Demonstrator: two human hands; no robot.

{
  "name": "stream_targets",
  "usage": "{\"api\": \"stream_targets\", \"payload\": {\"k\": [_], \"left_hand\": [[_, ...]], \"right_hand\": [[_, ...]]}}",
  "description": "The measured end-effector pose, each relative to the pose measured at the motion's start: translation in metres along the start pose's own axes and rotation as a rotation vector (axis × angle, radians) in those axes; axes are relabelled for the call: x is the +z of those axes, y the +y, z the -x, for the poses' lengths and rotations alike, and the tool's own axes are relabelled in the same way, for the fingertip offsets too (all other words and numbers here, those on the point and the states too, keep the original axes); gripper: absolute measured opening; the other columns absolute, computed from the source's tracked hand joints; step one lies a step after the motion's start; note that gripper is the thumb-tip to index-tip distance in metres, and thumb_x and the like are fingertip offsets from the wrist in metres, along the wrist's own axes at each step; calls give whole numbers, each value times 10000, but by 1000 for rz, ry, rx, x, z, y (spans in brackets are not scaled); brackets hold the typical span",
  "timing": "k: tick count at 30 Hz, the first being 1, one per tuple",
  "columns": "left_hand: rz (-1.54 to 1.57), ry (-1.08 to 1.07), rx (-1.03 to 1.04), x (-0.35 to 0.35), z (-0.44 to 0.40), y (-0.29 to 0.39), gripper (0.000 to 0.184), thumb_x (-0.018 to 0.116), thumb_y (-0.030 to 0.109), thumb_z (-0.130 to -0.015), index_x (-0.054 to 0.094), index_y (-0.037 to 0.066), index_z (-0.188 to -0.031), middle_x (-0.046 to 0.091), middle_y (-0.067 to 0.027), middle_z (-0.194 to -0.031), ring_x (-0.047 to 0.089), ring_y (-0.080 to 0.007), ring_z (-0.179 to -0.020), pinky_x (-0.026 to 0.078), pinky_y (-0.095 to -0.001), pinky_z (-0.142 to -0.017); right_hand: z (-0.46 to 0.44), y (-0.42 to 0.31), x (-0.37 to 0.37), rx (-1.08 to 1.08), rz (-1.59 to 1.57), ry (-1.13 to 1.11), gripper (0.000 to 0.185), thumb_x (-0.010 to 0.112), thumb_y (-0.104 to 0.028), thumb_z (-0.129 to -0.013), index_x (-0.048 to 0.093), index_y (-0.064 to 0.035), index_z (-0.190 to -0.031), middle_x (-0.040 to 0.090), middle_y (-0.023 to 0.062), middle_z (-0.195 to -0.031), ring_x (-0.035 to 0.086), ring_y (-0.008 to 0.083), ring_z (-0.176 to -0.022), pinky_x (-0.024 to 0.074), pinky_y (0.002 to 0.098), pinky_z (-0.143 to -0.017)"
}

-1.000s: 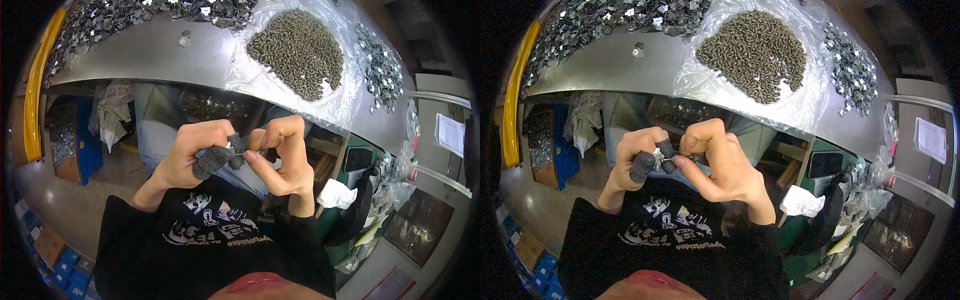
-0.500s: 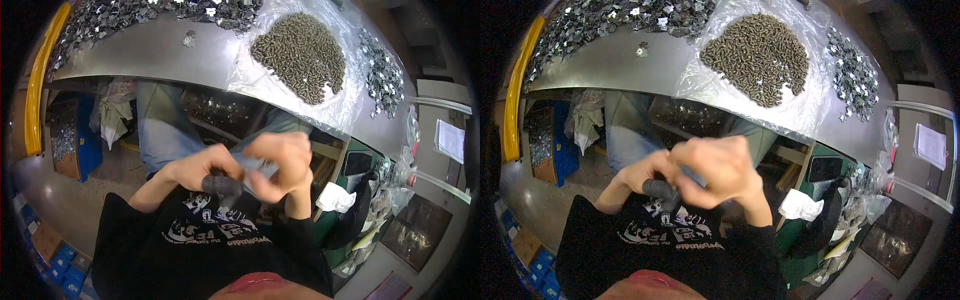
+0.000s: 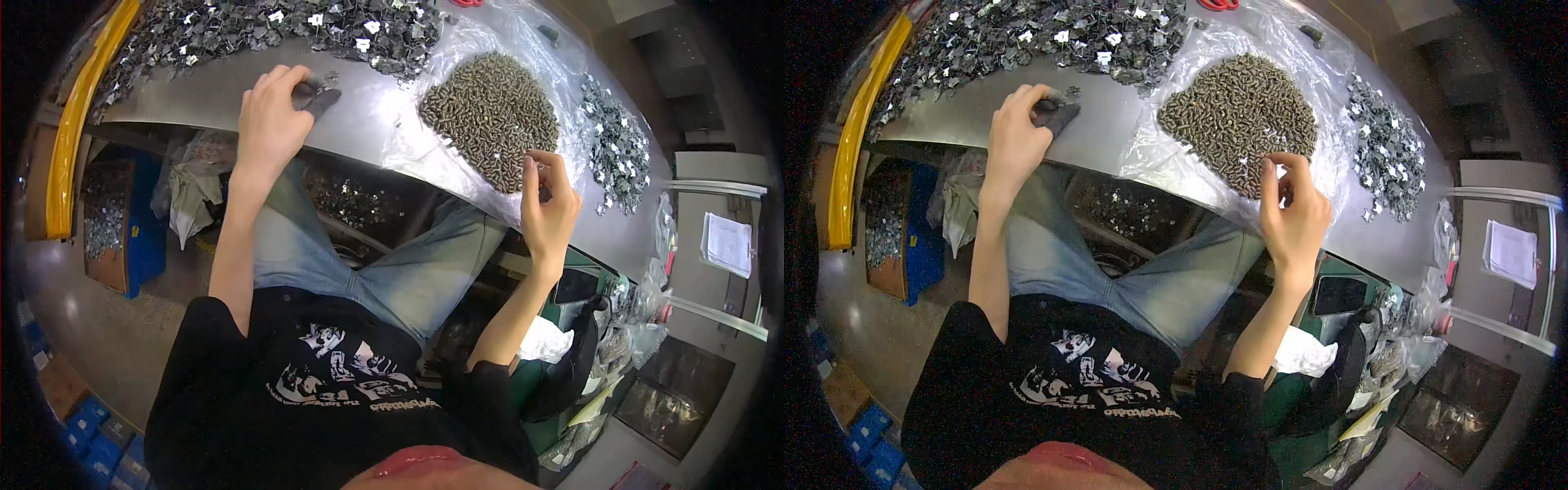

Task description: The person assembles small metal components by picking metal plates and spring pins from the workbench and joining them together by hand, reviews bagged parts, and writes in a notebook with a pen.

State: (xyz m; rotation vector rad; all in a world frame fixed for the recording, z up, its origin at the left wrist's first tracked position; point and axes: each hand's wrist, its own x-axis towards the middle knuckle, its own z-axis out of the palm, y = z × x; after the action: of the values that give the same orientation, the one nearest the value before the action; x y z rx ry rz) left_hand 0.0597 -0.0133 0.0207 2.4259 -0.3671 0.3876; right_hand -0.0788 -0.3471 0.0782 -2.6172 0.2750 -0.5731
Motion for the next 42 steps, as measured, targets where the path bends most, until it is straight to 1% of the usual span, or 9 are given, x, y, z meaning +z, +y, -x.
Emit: {"api": "stream_targets", "payload": {"k": [4,8,16,19,22,25,30,33,42], "left_hand": [[179,16,84,-7,7,-15,368,755,265,-864,702,60,-1166,686,-107,-1063,613,-314,-1042,457,-416,-909],[-39,282,135,6,13,-7,336,743,187,-834,726,68,-1148,695,-106,-1110,606,-302,-1090,453,-416,-920],[-91,234,165,16,21,-1,258,748,130,-832,743,63,-1081,708,-90,-1125,602,-307,-1128,451,-434,-930],[100,243,179,9,24,3,255,752,60,-821,738,59,-1075,715,-94,-1095,644,-277,-1036,477,-381,-900],[493,141,-96,-4,38,30,294,648,-97,-837,698,13,-1105,711,-44,-1051,652,-135,-950,495,-261,-811],[912,-86,-93,-11,54,46,159,660,-61,-909,687,13,-1047,686,7,-991,610,-51,-874,469,-206,-776],[964,-314,47,-13,77,67,62,612,-46,-952,650,-4,-978,670,-44,-938,627,-105,-858,488,-241,-752],[1204,-199,47,-3,83,86,217,708,187,-993,654,-21,-1015,688,-57,-890,594,-66,-770,453,-236,-669],[1161,-380,245,-14,82,84,140,700,100,-931,600,5,-906,578,-68,-834,547,-180,-734,424,-304,-675]], "right_hand": [[-12,9,0,105,164,-81,329,664,-387,-964,693,-110,-1138,644,110,-665,667,314,-661,484,431,-649],[-18,9,17,54,230,-150,367,680,-346,-954,700,-110,-1234,699,153,-766,698,351,-762,514,443,-710],[-20,8,36,-56,204,-63,181,680,-255,-966,723,-96,-1042,715,162,-776,702,355,-736,512,448,-682],[-21,5,32,-52,176,-58,147,686,-233,-960,714,-95,-1004,698,141,-729,694,326,-693,507,430,-655],[-18,0,31,-54,49,-29,97,700,-179,-943,710,-91,-983,659,103,-663,655,252,-603,486,374,-594],[-7,-21,23,-93,-163,-11,88,736,-105,-902,723,-93,-988,615,54,-617,583,157,-524,439,301,-521],[23,-66,9,-332,-310,-100,186,788,-19,-821,758,-80,-994,656,14,-654,561,66,-507,427,232,-490],[28,-82,11,-401,-483,-130,204,808,-10,-788,771,-87,-974,708,18,-716,578,78,-513,441,240,-491],[38,-79,8,-383,-668,-296,196,814,16,-757,757,-61,-928,735,42,-749,616,83,-540,460,229,-513]]}}
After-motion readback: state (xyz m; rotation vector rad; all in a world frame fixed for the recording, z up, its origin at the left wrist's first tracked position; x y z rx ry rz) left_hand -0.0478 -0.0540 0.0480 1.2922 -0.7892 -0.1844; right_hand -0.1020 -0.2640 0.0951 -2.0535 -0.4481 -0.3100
